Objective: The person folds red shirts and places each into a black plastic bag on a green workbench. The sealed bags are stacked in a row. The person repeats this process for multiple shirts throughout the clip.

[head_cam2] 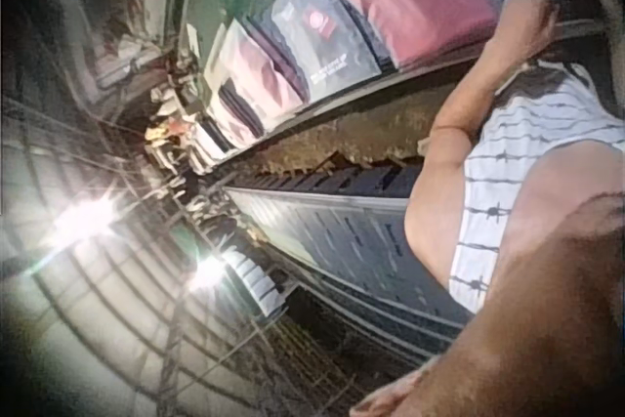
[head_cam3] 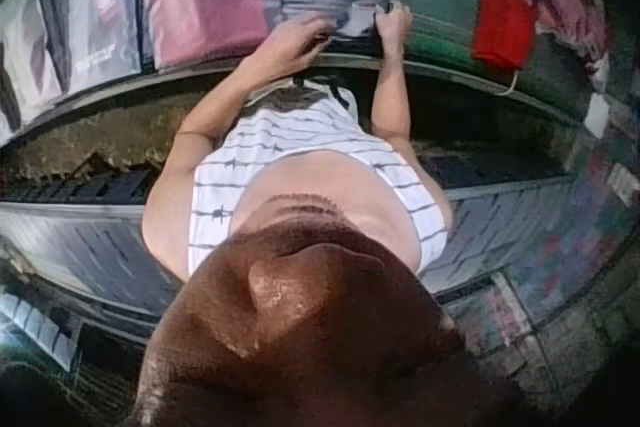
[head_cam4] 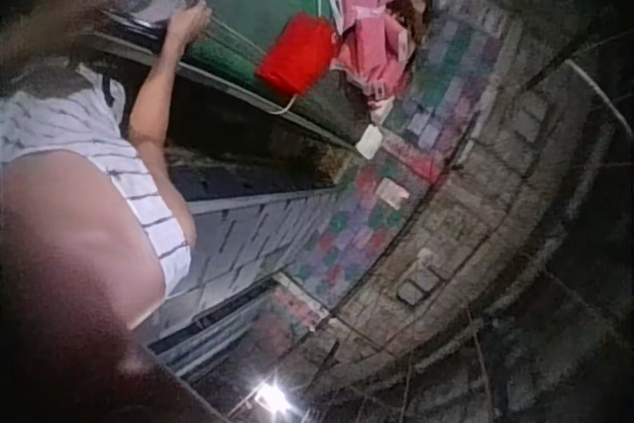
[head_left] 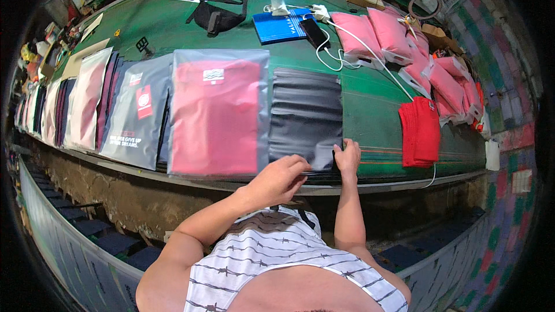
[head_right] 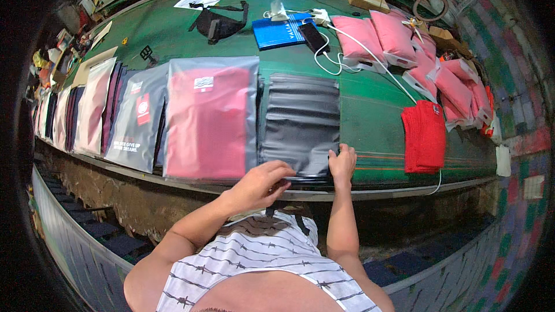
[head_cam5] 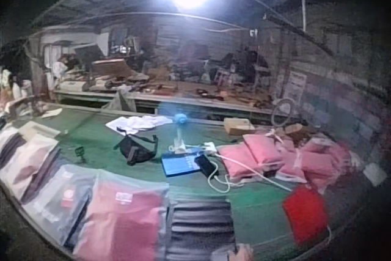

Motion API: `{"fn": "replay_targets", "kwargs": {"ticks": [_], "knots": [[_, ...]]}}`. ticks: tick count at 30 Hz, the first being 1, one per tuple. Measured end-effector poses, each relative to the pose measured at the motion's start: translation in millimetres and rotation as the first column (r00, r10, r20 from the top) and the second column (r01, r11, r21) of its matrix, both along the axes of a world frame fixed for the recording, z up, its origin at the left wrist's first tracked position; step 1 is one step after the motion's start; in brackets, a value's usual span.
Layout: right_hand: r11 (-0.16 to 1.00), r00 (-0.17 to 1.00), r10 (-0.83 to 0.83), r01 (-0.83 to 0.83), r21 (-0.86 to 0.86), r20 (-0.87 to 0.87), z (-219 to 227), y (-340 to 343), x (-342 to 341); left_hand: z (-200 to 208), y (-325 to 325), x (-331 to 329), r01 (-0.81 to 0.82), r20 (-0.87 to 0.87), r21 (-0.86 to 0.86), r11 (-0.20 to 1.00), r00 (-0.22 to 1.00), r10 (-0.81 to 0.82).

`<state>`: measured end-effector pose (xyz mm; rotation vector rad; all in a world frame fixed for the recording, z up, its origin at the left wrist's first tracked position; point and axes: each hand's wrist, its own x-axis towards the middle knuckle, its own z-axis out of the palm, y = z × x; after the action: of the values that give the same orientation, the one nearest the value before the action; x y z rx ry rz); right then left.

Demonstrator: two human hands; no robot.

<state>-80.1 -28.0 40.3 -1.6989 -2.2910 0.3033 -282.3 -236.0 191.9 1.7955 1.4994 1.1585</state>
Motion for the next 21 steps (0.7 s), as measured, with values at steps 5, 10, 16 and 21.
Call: {"fn": "replay_targets", "kwargs": {"ticks": [5, 10, 16, 21], "knots": [[0.921, 0.985, -0.122, 0.068, -0.383, -0.12, -18.6, 25.3, 27.8, -24.9, 45.0, 47.9, 0.053, -0.139, -0.159, 0.986, 0.987, -0.076], [0.876, 0.925, -0.171, -0.014, -0.482, -0.34, -33.9, 35.3, 39.8, -41.1, 83.6, 87.7, 0.044, -0.133, -0.182, 0.982, 0.989, -0.069], [0.87, 0.893, -0.091, -0.144, -0.472, -0.441, -39.9, 46.3, 49.9, -53.8, 117.7, 126.2, 0.014, -0.158, -0.271, 0.962, 0.986, -0.059], [0.867, 0.845, -0.138, -0.149, -0.475, -0.516, -45.8, 63.7, 67.3, -56.2, 129.5, 139.1, 0.047, -0.207, -0.278, 0.959, 0.972, -0.108]]}}
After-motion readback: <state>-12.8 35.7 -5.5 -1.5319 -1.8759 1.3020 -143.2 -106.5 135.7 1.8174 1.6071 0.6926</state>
